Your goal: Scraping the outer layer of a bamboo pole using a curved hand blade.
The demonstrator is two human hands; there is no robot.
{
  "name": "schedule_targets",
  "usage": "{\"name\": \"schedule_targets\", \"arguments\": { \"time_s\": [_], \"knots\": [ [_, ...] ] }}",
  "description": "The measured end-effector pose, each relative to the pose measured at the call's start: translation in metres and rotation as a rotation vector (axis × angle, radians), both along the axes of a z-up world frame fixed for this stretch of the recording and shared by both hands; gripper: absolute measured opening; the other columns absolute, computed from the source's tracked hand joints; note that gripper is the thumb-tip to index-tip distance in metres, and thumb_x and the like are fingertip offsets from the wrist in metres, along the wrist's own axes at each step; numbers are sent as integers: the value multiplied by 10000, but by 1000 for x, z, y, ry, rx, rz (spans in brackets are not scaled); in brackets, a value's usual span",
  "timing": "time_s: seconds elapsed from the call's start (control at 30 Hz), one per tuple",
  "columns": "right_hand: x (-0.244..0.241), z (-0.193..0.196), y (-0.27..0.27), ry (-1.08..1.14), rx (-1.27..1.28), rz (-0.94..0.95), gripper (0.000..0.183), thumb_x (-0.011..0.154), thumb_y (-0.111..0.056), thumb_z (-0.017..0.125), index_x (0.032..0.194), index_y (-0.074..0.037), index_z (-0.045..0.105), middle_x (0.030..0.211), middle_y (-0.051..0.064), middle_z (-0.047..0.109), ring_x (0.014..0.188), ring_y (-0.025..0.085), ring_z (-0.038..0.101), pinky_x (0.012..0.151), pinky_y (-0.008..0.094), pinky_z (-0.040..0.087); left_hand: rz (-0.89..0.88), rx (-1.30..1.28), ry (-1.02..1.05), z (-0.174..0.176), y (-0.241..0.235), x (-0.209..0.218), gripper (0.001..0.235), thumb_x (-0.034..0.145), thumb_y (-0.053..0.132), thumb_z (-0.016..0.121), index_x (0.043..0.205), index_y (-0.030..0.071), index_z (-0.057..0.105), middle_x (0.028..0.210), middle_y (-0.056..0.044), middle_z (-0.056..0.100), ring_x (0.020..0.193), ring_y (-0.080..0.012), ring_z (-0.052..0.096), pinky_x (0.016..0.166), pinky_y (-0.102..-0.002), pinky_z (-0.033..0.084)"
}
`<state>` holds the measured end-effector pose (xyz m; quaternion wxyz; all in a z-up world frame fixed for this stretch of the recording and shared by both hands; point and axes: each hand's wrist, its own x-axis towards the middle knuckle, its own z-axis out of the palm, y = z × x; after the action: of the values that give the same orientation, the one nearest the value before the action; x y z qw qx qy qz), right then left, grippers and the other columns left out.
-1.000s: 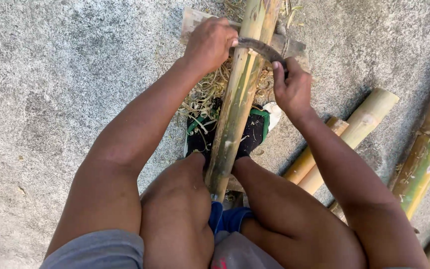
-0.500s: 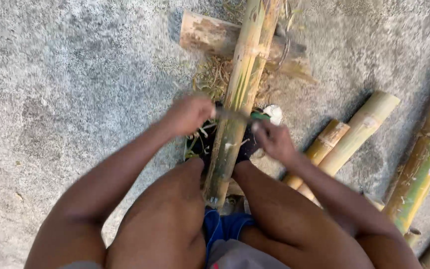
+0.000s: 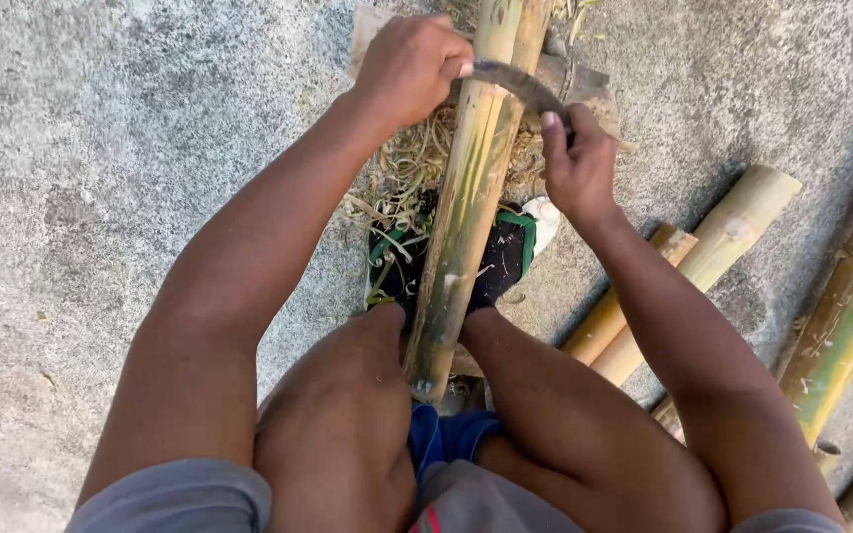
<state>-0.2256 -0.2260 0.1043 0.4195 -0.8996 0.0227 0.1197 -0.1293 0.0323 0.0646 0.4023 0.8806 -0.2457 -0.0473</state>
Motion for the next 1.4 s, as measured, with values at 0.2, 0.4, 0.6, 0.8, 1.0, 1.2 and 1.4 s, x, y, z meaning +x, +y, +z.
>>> {"name": "schedule_targets", "arguments": {
  "time_s": [0.2,0.4,0.6,0.8,1.0,1.2,1.4],
  "knots": [
    [-83,13,3,161,-42,27,390,1124,-273,456,874,-10,601,544,38,565,387,113,503,300,330,360,-117,137,283,24,13,-84,165,984,186,663,860,107,738,770,-46,557,624,-181,527,529,-349,475],
    [-138,23,-11,193,93,228,348,1086,-284,543,932,6,660,575,51,585,450,102,532,378,287,405,-230,100,586,30,33,-161,152,979,164,650,882,117,758,769,-60,637,659,-180,585,562,-335,492],
    [-52,29,-3,273,-45,169,388,1101,-281,498,929,23,668,596,80,639,418,131,600,344,304,453,-123,71,362,17,20,-73,197,1001,119,624,812,91,671,798,-59,622,711,-183,595,588,-313,493],
    [27,26,-1,8,-89,116,321,1137,-221,504,991,36,631,631,92,618,453,126,559,365,304,421,14,-57,23,-24,4,17,108,944,167,734,853,127,776,811,-44,676,688,-158,605,578,-355,499],
    [-13,23,6,-45,-73,137,304,1136,-169,481,975,30,646,590,54,574,397,92,465,271,278,323,-8,31,272,-11,17,-23,154,1003,161,700,868,128,767,813,-21,693,630,-125,590,554,-293,494],
    [-106,36,12,134,42,209,330,1089,-222,481,968,26,662,554,43,595,365,94,503,296,287,350,-123,59,384,16,40,-130,141,943,233,718,844,154,781,786,-33,700,639,-143,607,627,-345,497],
    [-117,43,1,406,37,383,337,1044,-335,536,1021,-34,686,578,52,592,455,131,553,407,336,454,-376,94,773,38,47,-163,98,903,209,693,895,149,771,728,-28,706,607,-125,625,628,-333,498]
  ]
}}
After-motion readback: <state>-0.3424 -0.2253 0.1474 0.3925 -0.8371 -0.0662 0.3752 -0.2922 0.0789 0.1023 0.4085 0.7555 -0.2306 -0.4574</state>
